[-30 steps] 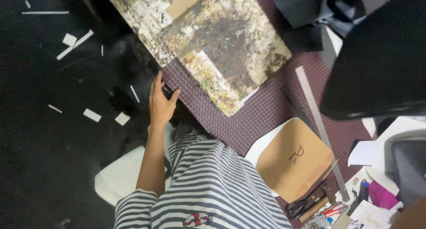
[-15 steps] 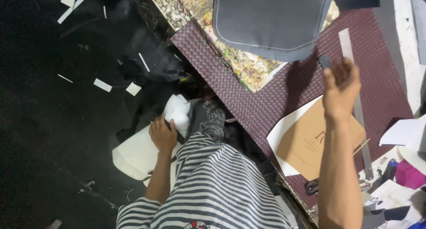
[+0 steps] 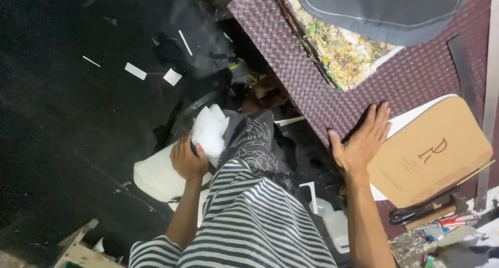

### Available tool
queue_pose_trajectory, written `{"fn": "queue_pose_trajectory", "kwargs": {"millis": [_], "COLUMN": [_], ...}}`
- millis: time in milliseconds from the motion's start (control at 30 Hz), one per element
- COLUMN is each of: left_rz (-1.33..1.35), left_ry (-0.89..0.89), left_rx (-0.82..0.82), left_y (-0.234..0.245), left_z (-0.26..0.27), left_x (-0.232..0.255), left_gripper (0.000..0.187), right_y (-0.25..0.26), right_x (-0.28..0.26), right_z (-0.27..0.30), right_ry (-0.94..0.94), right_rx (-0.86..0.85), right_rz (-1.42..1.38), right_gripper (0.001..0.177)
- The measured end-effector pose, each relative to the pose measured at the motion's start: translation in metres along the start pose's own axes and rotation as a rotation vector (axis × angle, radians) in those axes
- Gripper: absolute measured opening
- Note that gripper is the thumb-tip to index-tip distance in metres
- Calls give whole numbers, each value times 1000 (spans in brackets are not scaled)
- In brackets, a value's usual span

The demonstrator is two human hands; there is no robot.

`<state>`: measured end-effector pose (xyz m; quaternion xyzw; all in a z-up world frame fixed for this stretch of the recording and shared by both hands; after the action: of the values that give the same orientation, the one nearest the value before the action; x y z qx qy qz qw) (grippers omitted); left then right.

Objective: The person measures a black leather strip against a white template, then cuts it with scissors. They fold the cut piece and later handle a black bag, opening its zipper and placing it on the table.

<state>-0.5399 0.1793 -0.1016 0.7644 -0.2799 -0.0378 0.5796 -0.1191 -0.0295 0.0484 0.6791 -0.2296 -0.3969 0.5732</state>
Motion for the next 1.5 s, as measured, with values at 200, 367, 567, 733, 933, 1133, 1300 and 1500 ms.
{"fn": "queue_pose_trajectory", "kwargs": {"millis": [200,367,567,733,933,1133,1300,1500], "left_rz": [14,82,54,99,116,113,134,120], "left_ry": [-58,-20,63,82,55,32,-7,16], "left_rx": [-17,-58,-77,-54,-36,-63,-85,16], "left_y": [8,21,41,52,61,65,62,59], "left_z": [2,-1,-17,-18,-13,-20,-10,-12], "left_x": [-8,-22,-8,-14,-17,-15,-32,-21], "left_gripper": [45,50,54,49,49,60,52,56], "right_y": [-1,1,16,14,13,20,27,35], "right_x": [6,4,-18,-19,-12,-19,-25,-34], "right_z": [-1,-2,-1,-1,5,9,6,3], "right_ry": [16,27,28,47,42,131,223,288], "right_rx": [109,148,182,201,237,392,480,525], "right_rz": [-10,-49,-44,-41,-51,-63,-31,-54], "right_gripper": [91,90,77,77,77,61,47,42]}}
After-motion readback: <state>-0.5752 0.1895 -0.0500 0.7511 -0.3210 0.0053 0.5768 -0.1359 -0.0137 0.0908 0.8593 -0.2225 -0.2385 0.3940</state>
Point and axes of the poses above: each hand's wrist, its own z-axis away from the middle knuckle, its own y-axis out of the back of the hand, x = y × z, the point moved 5 cm from there along -z, towards the middle knuckle, and after that the axes turned 11 degrees about x, right-handed, at the moved point
